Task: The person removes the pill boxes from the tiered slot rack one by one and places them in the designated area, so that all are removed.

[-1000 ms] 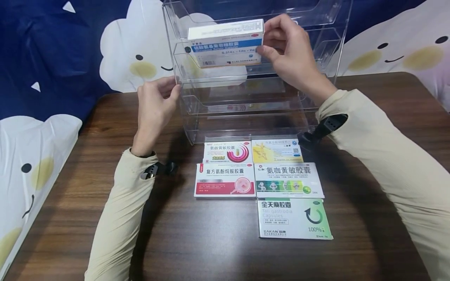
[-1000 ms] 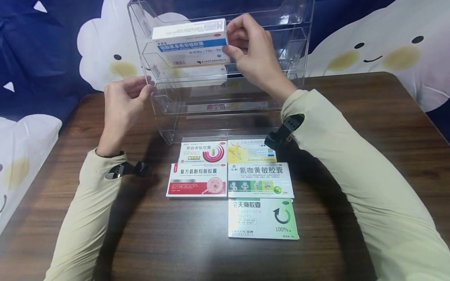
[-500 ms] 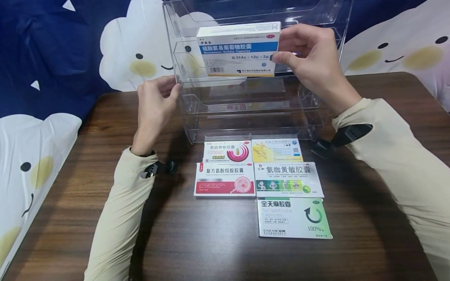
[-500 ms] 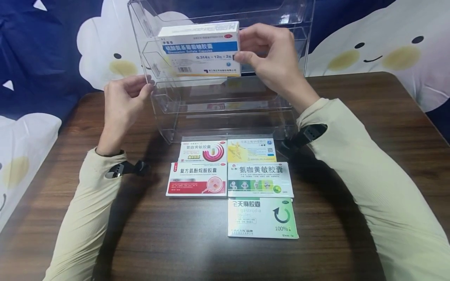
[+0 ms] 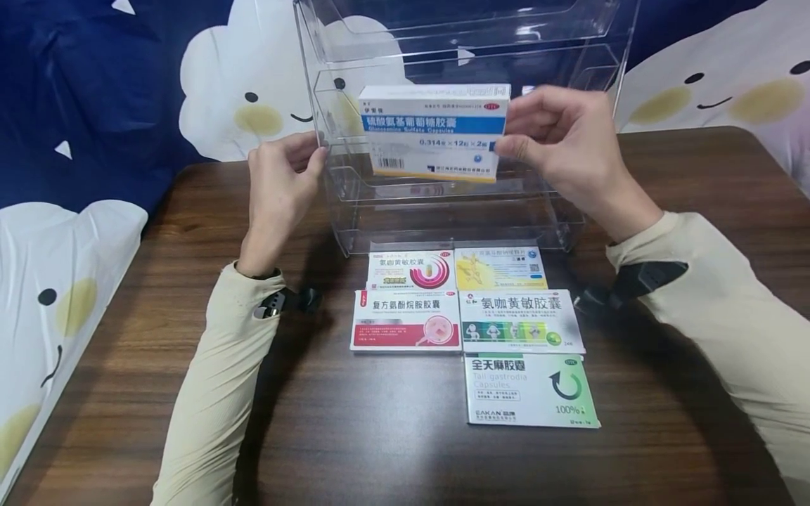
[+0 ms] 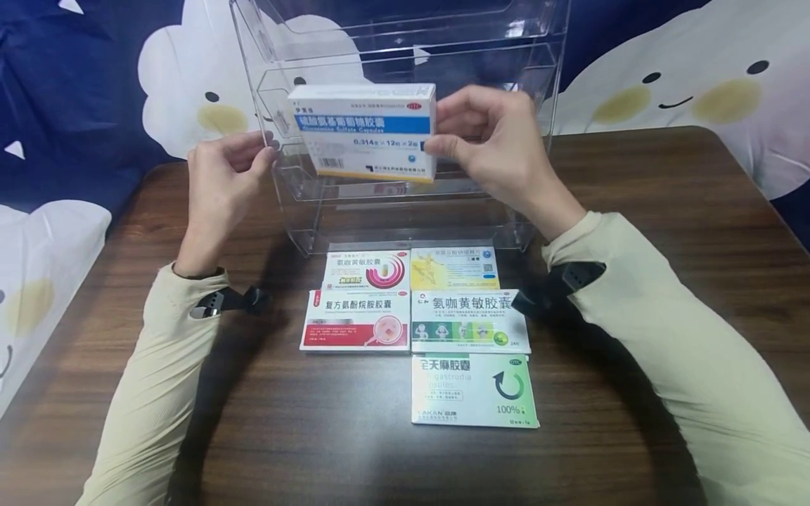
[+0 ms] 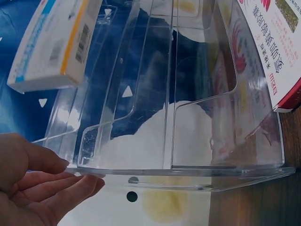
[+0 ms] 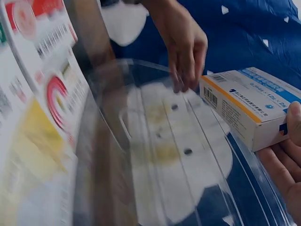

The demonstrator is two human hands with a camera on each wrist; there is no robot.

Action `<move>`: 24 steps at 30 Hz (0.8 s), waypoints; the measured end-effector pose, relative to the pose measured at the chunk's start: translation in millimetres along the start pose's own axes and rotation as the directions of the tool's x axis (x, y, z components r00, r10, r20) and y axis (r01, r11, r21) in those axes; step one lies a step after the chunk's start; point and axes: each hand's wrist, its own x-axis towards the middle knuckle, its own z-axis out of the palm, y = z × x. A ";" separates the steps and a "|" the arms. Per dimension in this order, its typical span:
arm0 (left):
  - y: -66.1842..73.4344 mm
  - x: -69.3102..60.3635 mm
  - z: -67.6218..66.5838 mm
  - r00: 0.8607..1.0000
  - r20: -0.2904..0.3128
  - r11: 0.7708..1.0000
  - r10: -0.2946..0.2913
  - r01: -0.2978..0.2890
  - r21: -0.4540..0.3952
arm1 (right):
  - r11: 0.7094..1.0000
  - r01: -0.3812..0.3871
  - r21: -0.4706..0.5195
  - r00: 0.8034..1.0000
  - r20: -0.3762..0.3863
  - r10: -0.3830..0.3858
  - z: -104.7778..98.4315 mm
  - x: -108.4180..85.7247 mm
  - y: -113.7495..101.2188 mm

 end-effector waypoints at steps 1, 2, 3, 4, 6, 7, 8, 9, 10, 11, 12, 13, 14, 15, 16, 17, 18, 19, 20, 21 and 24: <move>0.6 -0.1 -2.0 1.000 0.004 1.000 -0.006 0.006 0.004 | 0.999 -0.010 0.041 1.000 0.005 0.010 2.6 -3.5 -1.1; 0.9 0.0 -4.2 1.000 0.002 1.000 -0.009 0.009 0.005 | 0.996 -0.021 0.091 1.000 0.011 0.020 5.4 -6.3 -2.6; 1.3 0.1 -6.6 1.000 -0.001 1.000 -0.010 0.010 0.011 | 0.991 -0.031 0.128 0.999 0.016 0.030 8.2 -8.7 -4.1; 1.7 0.3 -8.9 1.000 -0.004 1.000 -0.010 0.010 0.013 | 0.987 -0.038 0.156 0.999 0.018 0.036 10.7 -10.6 -5.2; 2.5 0.7 -12.4 1.000 -0.012 1.000 -0.014 0.014 0.017 | 0.984 -0.055 0.168 0.998 0.018 0.053 14.0 -13.5 -6.8; 3.2 0.7 -13.1 1.000 -0.013 1.000 -0.017 0.017 0.019 | 0.984 -0.073 0.165 0.997 0.022 0.070 14.5 -15.3 -7.8; 3.7 0.9 -12.7 1.000 -0.015 1.000 -0.014 0.015 0.015 | 0.981 -0.093 0.172 0.996 0.025 0.090 14.2 -17.5 -8.5; 4.2 1.0 -12.0 1.000 -0.012 1.000 -0.015 0.015 0.015 | 0.978 -0.116 0.174 0.993 0.029 0.112 13.6 -20.2 -9.1; 4.8 1.1 -11.0 1.000 -0.007 1.000 -0.017 0.017 0.010 | 0.973 -0.143 0.182 0.990 0.037 0.138 12.9 -23.3 -9.7; 5.2 1.1 -9.9 1.000 -0.003 1.000 -0.017 0.017 0.008 | 0.967 -0.173 0.188 0.985 0.046 0.167 12.0 -26.7 -10.4; 5.5 1.0 -8.9 1.000 -0.001 1.000 -0.018 0.018 0.009 | 0.963 -0.202 0.178 0.979 0.058 0.195 11.2 -30.5 -11.0; 5.8 0.7 -8.1 1.000 0.000 1.000 -0.019 0.019 0.010 | 0.960 -0.228 0.160 0.973 0.069 0.220 10.6 -34.6 -11.7; 5.9 0.7 -7.3 1.000 0.000 1.000 -0.017 0.017 0.009 | 0.953 -0.255 0.163 0.966 0.084 0.244 10.0 -38.6 -12.0; 6.0 0.8 -6.7 1.000 -0.002 1.000 -0.014 0.014 0.010 | 0.947 -0.280 0.155 0.959 0.095 0.268 9.5 -42.8 -12.4; 6.2 0.5 -6.4 1.000 -0.003 1.000 -0.011 0.011 0.008 | 0.944 -0.299 0.140 0.952 0.105 0.286 9.1 -47.0 -12.8; 6.5 0.5 -6.2 1.000 -0.005 1.000 -0.007 0.007 0.007 | 0.939 -0.319 0.131 0.945 0.114 0.306 8.7 -51.2 -13.1; 6.8 0.6 -6.3 1.000 -0.007 1.000 -0.003 0.003 0.005 | 0.934 -0.338 0.115 0.938 0.125 0.324 8.3 -55.5 -13.6; 7.1 0.8 -6.4 1.000 -0.008 1.000 0.002 -0.002 0.003 | 0.928 -0.356 0.109 0.930 0.136 0.341 8.3 -59.4 -14.3; 7.4 1.2 -6.5 1.000 -0.009 1.000 0.007 -0.007 0.002 | 0.921 -0.375 0.107 0.922 0.149 0.358 8.4 -63.0 -14.9; 7.8 1.3 -6.7 1.000 -0.009 1.000 0.008 -0.008 0.003 | 0.916 -0.389 0.096 0.915 0.160 0.372 8.6 -66.5 -15.8; 8.3 2.2 -7.1 1.000 -0.006 1.000 0.013 -0.013 0.004 | 0.902 -0.427 0.063 0.891 0.198 0.408 8.8 -76.3 -18.1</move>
